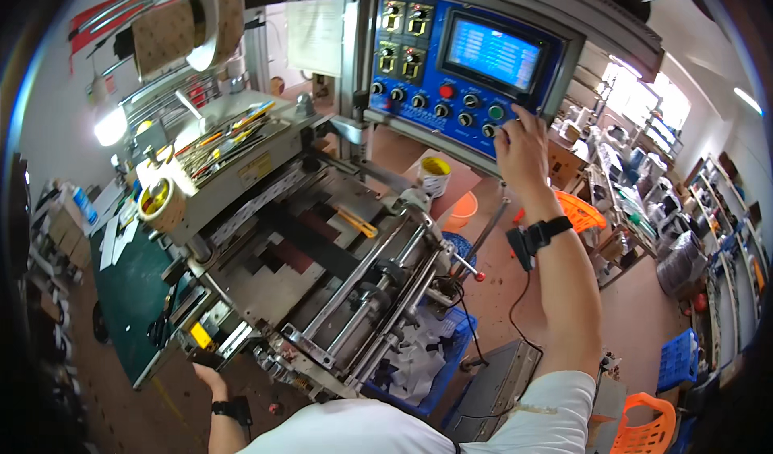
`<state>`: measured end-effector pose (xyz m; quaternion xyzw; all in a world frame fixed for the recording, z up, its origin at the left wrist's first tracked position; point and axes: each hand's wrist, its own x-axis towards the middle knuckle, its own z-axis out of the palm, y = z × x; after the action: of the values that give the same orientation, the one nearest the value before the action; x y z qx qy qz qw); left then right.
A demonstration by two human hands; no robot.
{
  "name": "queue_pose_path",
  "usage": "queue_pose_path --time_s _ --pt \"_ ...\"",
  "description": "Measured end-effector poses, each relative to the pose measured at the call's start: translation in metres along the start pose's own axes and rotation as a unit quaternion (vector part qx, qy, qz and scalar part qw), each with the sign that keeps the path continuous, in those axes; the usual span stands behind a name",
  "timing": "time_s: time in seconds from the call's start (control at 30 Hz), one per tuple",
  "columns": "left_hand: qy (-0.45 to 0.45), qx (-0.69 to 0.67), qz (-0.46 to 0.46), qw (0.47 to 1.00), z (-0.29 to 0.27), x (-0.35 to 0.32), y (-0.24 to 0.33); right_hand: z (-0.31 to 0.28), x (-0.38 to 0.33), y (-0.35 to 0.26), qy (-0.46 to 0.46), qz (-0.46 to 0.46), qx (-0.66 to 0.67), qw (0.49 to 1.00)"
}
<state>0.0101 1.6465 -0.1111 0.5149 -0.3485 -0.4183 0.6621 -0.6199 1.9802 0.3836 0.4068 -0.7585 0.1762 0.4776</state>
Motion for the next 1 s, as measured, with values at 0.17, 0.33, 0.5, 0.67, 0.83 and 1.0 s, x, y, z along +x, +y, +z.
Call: queue_pose_path --time_s 0.17,0.33,0.5,0.67,0.83,1.0 --pt "-0.031 0.015 -0.035 0.999 -0.007 -0.004 0.003 -0.006 0.001 0.005 -0.005 0.045 0.066 0.997" --pt "-0.052 0.081 -0.048 0.994 -0.008 -0.003 0.003 -0.018 -0.018 0.01 0.084 -0.029 0.041 0.995" --pt "0.0 -0.017 -0.176 0.984 0.005 -0.021 0.041 -0.033 -0.096 -0.041 0.012 0.038 0.243 0.969" --pt "-0.064 0.013 -0.114 0.991 0.016 -0.034 0.059 -0.008 -0.222 -0.075 -0.019 0.181 0.269 0.946" --pt "-0.077 -0.003 -0.097 0.992 0.019 -0.046 0.074 0.016 -0.342 -0.113 -0.104 0.488 0.355 0.79" --pt "-0.195 0.125 -0.013 0.973 -0.001 -0.028 0.061 0.031 -0.411 -0.117 -0.247 0.569 0.429 0.657"
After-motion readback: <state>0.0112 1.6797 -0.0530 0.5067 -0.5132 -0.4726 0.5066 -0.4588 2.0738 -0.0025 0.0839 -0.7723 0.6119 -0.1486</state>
